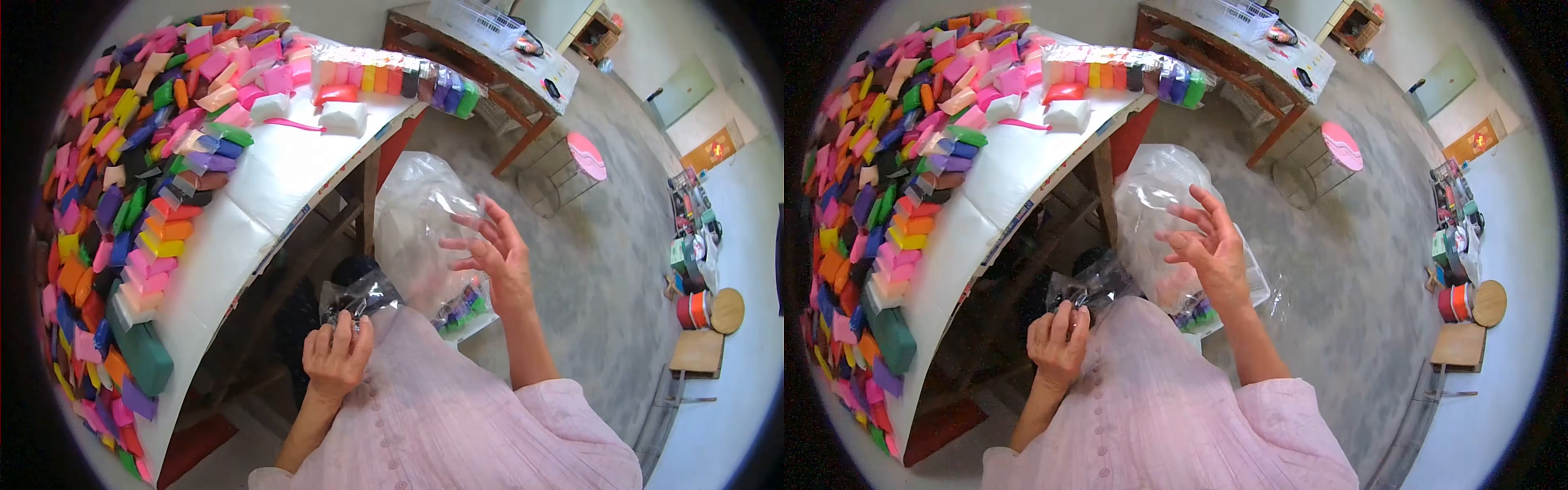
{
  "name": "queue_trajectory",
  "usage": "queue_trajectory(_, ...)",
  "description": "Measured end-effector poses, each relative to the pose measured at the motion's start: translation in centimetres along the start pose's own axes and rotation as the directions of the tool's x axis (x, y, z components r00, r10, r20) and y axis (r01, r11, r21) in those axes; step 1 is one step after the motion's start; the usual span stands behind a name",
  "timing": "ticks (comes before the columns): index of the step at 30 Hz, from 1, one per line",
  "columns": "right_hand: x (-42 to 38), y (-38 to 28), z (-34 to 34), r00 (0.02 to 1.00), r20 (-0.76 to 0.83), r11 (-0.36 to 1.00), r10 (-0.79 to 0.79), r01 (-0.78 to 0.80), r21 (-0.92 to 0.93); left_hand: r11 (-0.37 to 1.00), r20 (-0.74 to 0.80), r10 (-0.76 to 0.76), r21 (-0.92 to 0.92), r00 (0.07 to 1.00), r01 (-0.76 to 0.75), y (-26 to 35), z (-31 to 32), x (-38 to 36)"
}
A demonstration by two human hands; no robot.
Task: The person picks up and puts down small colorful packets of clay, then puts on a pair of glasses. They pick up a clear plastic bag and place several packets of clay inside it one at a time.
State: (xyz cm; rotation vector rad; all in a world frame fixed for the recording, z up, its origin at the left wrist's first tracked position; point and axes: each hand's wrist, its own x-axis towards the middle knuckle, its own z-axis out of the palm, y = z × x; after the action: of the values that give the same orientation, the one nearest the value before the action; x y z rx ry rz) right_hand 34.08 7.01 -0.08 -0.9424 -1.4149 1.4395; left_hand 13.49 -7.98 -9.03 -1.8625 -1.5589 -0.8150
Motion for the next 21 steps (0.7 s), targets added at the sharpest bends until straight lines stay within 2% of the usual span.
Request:
queue_trajectory(2, -0.6, -0.4, 0.6, 0.996, 0.025, 0.991, -0.09, 0.087, 0.104, 0.998, -0.021, -0.014, 0.061, 1.0, 0.015, -0.2, -0.5, 0.0)
queue_trajectory(6, -1.6, -0.7, 3.3, 0.977, -0.09, 0.981, -0.192, 0.189, -0.037, 0.99, -0.008, 0.0, 0.138, 1.0, 0.001, -0.2, -1.3, -0.4)
queue_trajectory(8, -0.1, 1.6, 3.0, 0.97, -0.14, 0.98, -0.197, 0.193, -0.04, 0.999, 0.049, -0.041, 0.006, 0.998, 0.041, 0.4, -1.9, -0.3)
queue_trajectory(11, 1.6, 1.8, 1.8, 0.975, -0.105, 0.974, -0.194, 0.205, 0.096, 0.965, 0.124, -0.125, -0.216, 0.984, 0.15, 0.4, -4.0, 0.6)
queue_trajectory(13, 2.4, 1.7, 1.0, 0.971, 0.01, 0.966, -0.239, 0.237, 0.108, 0.901, 0.129, -0.232, -0.345, 0.964, 0.263, 0.0, -5.6, 1.7)
queue_trajectory(15, 3.1, 1.3, 0.8, 0.959, 0.13, 0.963, -0.252, 0.235, 0.133, 0.799, 0.096, -0.397, -0.453, 0.913, 0.395, -0.9, -6.0, 3.4)
queue_trajectory(18, 3.8, 0.8, 1.0, 0.935, 0.278, 0.965, -0.222, 0.17, 0.199, 0.67, 0.233, -0.51, -0.497, 0.828, 0.552, -2.4, -5.0, 5.5)
queue_trajectory(19, 4.1, 0.8, 1.3, 0.926, 0.315, 0.962, -0.208, 0.136, 0.236, 0.511, 0.383, -0.518, -0.579, 0.765, 0.635, -2.5, -4.5, 6.4)
queue_trajectory(20, 4.2, 0.9, 1.6, 0.915, 0.352, 0.957, -0.196, 0.101, 0.271, 0.254, 0.555, -0.514, -0.63, 0.654, 0.734, -2.3, -3.9, 7.1)
queue_trajectory(21, 4.2, 1.1, 1.9, 0.916, 0.359, 0.953, -0.178, 0.07, 0.295, 0.192, 0.591, -0.495, -0.641, 0.637, 0.743, -2.0, -3.0, 7.4)
